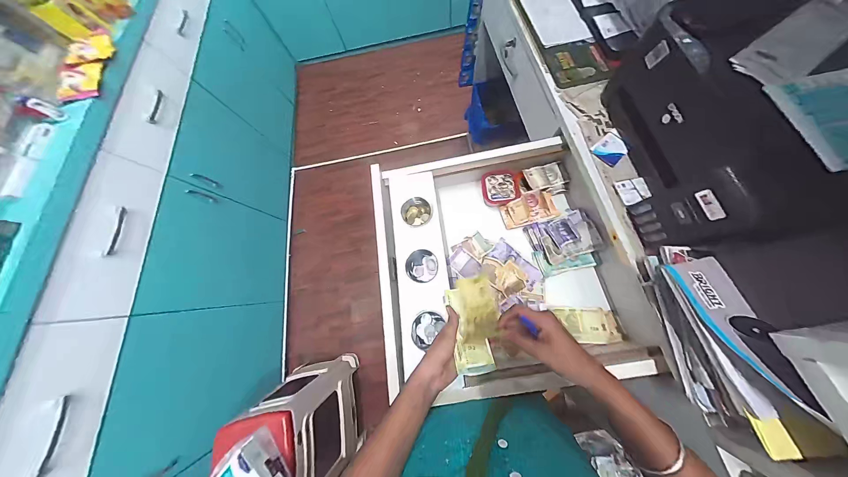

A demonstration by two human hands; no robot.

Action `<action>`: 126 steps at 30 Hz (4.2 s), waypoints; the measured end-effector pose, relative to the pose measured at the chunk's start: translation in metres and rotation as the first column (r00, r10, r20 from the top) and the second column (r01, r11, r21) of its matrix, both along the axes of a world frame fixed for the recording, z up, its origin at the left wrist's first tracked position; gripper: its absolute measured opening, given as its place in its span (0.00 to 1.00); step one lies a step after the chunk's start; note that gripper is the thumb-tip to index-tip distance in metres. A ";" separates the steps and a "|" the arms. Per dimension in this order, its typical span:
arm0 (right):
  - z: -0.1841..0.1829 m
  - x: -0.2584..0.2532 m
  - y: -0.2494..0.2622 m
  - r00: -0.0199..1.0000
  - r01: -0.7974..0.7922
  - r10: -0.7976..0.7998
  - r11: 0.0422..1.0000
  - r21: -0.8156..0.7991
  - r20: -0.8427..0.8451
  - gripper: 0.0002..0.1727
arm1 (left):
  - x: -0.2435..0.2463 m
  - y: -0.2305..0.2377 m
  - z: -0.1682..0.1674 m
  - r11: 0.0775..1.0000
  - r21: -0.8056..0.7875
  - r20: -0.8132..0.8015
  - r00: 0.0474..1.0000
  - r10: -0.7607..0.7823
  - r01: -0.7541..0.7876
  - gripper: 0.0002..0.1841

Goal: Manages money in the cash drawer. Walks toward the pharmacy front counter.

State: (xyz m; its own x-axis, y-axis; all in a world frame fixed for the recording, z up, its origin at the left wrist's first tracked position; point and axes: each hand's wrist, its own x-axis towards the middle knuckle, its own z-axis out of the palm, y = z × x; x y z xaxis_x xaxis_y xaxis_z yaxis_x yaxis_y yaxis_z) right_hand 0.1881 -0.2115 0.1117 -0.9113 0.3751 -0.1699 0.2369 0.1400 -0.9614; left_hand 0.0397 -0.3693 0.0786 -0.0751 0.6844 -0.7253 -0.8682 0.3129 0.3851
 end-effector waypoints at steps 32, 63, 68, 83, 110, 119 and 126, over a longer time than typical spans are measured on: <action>-0.023 -0.196 -0.008 0.736 -0.472 0.165 0.820 0.323 0.657 0.15 | -0.033 -0.062 -0.006 0.896 -0.058 -0.087 0.896 0.434 -0.440 0.19; -0.093 -0.057 0.059 0.768 -0.321 -0.044 0.837 0.443 0.639 0.17 | -0.031 -0.054 -0.003 0.921 -0.007 0.017 0.921 0.390 -0.390 0.20; -0.075 -0.034 0.077 0.779 -0.003 -0.267 0.904 0.428 0.567 0.18 | -0.035 -0.064 -0.001 0.914 -0.052 -0.050 0.915 0.401 -0.403 0.20; -0.071 -0.009 0.066 0.395 -0.379 0.035 0.916 0.129 0.918 0.20 | -0.093 -0.154 0.003 0.940 -0.309 -0.414 0.910 0.003 -0.144 0.12; 0.034 -0.058 0.015 0.683 -0.306 -0.017 0.902 0.306 0.730 0.19 | -0.041 0.002 -0.042 0.831 0.043 -0.128 0.828 -0.545 0.554 0.15; -0.013 -0.107 0.056 0.361 -0.098 -0.237 0.952 0.289 0.902 0.23 | -0.194 0.070 -0.057 0.886 -0.117 -0.138 0.876 -0.462 0.449 0.15; -0.009 -0.068 0.050 0.055 0.188 -0.186 0.967 0.172 0.981 0.25 | -0.205 0.155 -0.087 0.590 -0.034 -0.063 0.588 -0.807 0.806 0.17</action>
State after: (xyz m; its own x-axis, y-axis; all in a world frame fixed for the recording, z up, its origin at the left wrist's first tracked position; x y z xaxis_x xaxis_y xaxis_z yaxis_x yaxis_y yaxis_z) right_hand 0.1202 -0.1615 0.1029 0.1874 0.5020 -0.8443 0.9821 -0.0773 0.1720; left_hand -0.1656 -0.2138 -0.0080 0.4610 0.4867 -0.7420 -0.2332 0.8732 0.4278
